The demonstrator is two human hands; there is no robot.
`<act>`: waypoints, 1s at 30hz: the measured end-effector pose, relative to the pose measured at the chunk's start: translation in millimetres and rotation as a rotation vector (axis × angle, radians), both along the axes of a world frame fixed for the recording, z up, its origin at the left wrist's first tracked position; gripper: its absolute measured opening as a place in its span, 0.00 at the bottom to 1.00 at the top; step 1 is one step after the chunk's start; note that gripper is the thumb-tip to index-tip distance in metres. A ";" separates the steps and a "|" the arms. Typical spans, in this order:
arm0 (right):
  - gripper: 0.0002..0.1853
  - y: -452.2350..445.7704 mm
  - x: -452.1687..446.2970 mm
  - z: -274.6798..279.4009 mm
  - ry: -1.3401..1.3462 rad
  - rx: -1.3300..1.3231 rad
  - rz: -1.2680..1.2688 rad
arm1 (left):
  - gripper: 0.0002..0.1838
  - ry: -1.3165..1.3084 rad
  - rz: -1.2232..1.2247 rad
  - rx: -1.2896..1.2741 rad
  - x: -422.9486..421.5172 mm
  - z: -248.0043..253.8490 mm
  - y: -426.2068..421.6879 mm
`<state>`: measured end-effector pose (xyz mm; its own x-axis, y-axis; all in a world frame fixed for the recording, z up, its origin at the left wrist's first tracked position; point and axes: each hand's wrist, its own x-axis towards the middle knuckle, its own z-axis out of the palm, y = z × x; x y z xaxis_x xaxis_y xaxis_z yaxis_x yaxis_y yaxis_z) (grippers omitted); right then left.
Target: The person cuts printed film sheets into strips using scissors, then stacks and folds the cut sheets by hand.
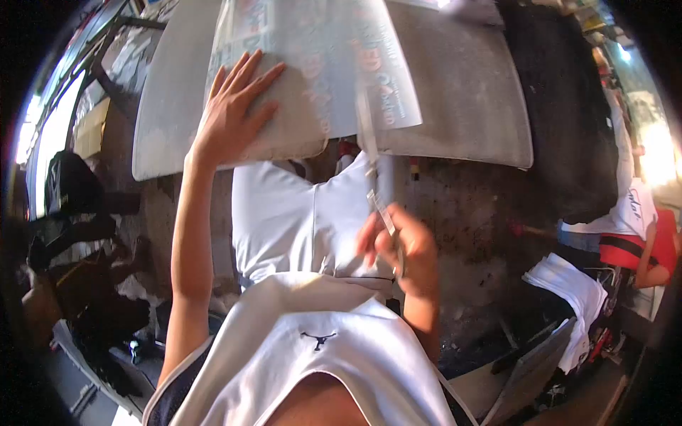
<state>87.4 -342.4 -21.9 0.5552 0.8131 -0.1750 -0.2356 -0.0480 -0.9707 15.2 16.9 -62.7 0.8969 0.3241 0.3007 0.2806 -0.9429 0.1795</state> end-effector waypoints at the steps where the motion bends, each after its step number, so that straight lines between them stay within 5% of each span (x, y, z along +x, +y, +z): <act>1: 0.38 -4.6 -11.0 0.8 0.191 -0.022 0.127 | 0.31 -0.052 -0.020 0.019 0.6 -4.3 2.1; 6: 0.36 -10.5 -46.9 -12.4 0.406 -0.177 0.275 | 0.30 -0.055 -0.012 0.100 0.5 -10.1 0.6; 19: 0.23 20.0 -48.1 -8.5 0.367 -0.160 0.179 | 0.32 -0.049 0.019 0.078 1.2 -17.1 4.3; 30: 0.26 8.5 -49.3 17.8 0.375 -0.297 0.193 | 0.37 -0.090 -0.017 0.052 1.3 -12.6 3.9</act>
